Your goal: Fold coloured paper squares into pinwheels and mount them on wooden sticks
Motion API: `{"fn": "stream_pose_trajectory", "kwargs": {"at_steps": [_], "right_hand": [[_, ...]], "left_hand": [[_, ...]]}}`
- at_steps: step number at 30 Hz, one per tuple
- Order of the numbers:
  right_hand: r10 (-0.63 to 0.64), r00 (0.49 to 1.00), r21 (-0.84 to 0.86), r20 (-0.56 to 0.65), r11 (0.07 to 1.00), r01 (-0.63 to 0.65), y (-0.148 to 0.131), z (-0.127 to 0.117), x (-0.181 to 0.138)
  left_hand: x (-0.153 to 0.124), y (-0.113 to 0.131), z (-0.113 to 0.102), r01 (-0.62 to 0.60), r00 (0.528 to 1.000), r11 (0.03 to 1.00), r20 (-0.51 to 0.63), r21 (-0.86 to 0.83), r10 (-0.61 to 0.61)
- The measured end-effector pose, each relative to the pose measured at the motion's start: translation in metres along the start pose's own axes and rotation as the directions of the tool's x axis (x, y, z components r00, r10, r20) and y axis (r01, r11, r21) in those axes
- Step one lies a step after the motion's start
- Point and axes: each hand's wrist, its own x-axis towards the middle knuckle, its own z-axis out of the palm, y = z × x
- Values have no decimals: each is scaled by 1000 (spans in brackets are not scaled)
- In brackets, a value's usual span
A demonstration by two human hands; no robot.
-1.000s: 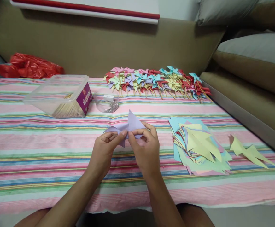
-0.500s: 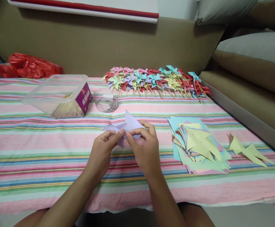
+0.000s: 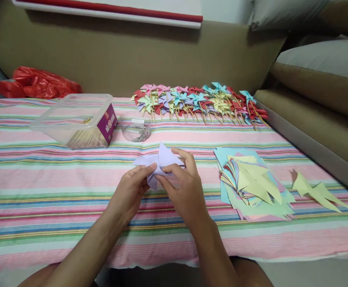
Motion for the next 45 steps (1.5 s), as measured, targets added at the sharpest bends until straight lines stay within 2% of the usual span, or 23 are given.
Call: {"fn": "stream_pose_trajectory", "kwargs": {"at_steps": [11, 14, 16, 19, 22, 25, 28, 33, 38, 40, 42, 44, 45], "right_hand": [[29, 999, 22, -14, 999, -28, 1, -5, 1], [183, 982, 171, -45, 970, -173, 3, -9, 2], [358, 932, 325, -57, 889, -322, 4, -12, 3], [512, 855, 479, 84, 731, -485, 2, -18, 4], [487, 821, 505, 297, 650, -568, -2, -25, 4], [450, 803, 450, 390, 668, -593, -5, -28, 3], [441, 795, 390, 417, 703, -595, -3, -29, 2], [435, 795, 282, 422, 771, -571, 3, -28, 1], [463, 803, 271, 375, 774, -573, 5, -21, -1], [532, 787, 389, 312, 684, -617, 5, -17, -1], [626, 742, 576, 239, 524, -628, 2, -12, 0], [686, 703, 728, 185, 384, -567, -2, -7, 1], [697, 697, 772, 168, 347, -533, -4, -4, 2]], "left_hand": [[3, 2, -6, -59, 998, 991, -2, 124, 60], [4, 5, -9, -90, 996, 983, 11, 159, 90], [5, 9, -10, -116, 992, 964, 69, 237, 103], [3, 17, -12, -168, 976, 913, 192, 372, 102], [2, 25, -13, -213, 958, 880, 269, 425, 102], [0, 28, -13, -198, 946, 882, 320, 427, 58], [0, 28, -14, -162, 938, 894, 347, 418, 8], [0, 25, -17, -125, 936, 902, 350, 412, -30], [1, 27, -16, -150, 923, 872, 383, 465, -45], [1, 28, -14, -151, 934, 905, 358, 398, -1], [1, 28, -11, -144, 948, 946, 314, 290, 48], [0, 24, -8, -119, 959, 973, 276, 200, 61], [0, 22, -7, -99, 963, 980, 264, 175, 50]]}}
